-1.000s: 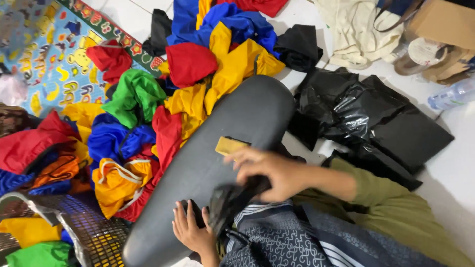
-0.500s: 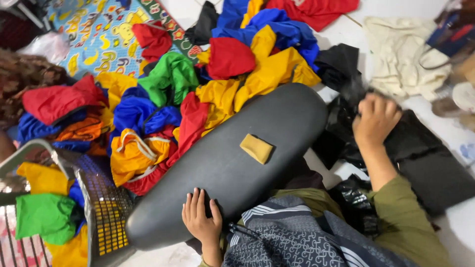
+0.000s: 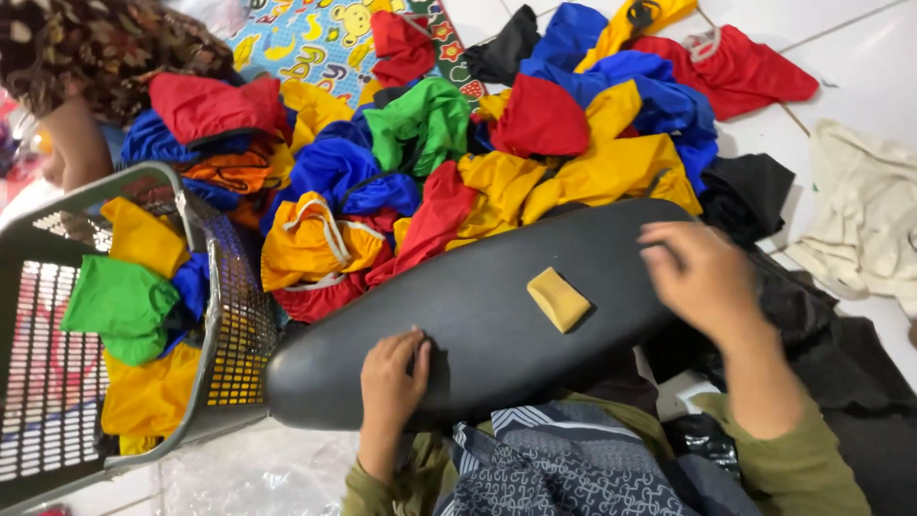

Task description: Folding colorful fabric items, placing them into clear plastic bags, and trimming loose threads with scissors.

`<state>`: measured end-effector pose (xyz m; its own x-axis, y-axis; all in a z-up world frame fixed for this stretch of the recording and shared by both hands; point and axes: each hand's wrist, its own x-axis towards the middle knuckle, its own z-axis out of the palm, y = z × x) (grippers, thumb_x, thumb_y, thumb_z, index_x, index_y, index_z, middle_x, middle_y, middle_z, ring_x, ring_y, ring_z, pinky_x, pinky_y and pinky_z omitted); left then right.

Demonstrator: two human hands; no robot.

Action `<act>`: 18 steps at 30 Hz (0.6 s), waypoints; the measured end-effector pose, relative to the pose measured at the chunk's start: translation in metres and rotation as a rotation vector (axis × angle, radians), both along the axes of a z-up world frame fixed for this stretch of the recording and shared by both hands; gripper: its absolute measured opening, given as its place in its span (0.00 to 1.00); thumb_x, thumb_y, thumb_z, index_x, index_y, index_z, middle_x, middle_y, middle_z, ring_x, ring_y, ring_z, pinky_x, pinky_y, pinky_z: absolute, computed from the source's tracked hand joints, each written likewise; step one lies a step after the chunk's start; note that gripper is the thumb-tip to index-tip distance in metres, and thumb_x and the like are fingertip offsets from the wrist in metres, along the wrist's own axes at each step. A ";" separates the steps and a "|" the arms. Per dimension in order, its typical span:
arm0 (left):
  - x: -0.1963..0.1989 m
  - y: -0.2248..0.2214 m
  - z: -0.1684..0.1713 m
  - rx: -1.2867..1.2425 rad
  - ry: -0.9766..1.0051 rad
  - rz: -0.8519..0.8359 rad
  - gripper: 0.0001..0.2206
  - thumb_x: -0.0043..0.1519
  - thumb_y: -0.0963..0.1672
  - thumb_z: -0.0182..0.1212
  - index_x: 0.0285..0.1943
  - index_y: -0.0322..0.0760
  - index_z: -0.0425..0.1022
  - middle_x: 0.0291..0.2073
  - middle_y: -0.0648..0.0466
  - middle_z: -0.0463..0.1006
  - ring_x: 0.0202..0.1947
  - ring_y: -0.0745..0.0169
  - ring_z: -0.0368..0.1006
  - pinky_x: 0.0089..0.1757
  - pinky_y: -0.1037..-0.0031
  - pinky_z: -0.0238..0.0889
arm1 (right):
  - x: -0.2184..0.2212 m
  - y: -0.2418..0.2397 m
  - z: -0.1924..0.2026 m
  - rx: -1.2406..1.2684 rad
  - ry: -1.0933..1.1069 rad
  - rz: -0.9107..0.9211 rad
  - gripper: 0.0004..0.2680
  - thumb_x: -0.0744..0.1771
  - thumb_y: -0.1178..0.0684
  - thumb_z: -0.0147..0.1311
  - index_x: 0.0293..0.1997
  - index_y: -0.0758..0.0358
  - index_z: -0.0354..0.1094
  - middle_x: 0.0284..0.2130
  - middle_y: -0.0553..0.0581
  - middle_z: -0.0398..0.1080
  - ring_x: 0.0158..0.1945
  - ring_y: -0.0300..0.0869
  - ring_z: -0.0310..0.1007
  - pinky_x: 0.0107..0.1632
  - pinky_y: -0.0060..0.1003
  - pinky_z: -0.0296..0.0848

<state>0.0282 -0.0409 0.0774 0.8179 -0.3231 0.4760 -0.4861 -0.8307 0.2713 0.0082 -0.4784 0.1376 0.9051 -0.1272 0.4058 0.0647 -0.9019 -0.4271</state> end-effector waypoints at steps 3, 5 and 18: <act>0.058 0.000 0.011 -0.010 0.050 -0.085 0.07 0.60 0.45 0.68 0.44 0.40 0.83 0.39 0.51 0.83 0.42 0.50 0.80 0.43 0.65 0.71 | 0.048 0.065 0.000 0.015 -0.007 0.386 0.06 0.66 0.55 0.56 0.45 0.56 0.76 0.46 0.58 0.78 0.54 0.55 0.76 0.55 0.49 0.74; 0.109 -0.004 0.005 -0.009 0.049 -0.165 0.09 0.59 0.45 0.68 0.46 0.40 0.83 0.41 0.49 0.82 0.44 0.48 0.80 0.44 0.63 0.71 | 0.077 0.099 -0.022 -0.011 0.029 0.570 0.08 0.65 0.54 0.56 0.46 0.57 0.75 0.45 0.61 0.78 0.54 0.58 0.76 0.53 0.51 0.75; 0.402 -0.061 -0.221 -0.354 0.369 0.051 0.32 0.67 0.50 0.55 0.79 0.41 0.51 0.73 0.33 0.56 0.73 0.34 0.51 0.64 0.50 0.51 | 0.128 0.140 -0.069 0.217 0.197 0.684 0.06 0.68 0.48 0.55 0.33 0.52 0.73 0.32 0.46 0.74 0.41 0.42 0.71 0.46 0.40 0.61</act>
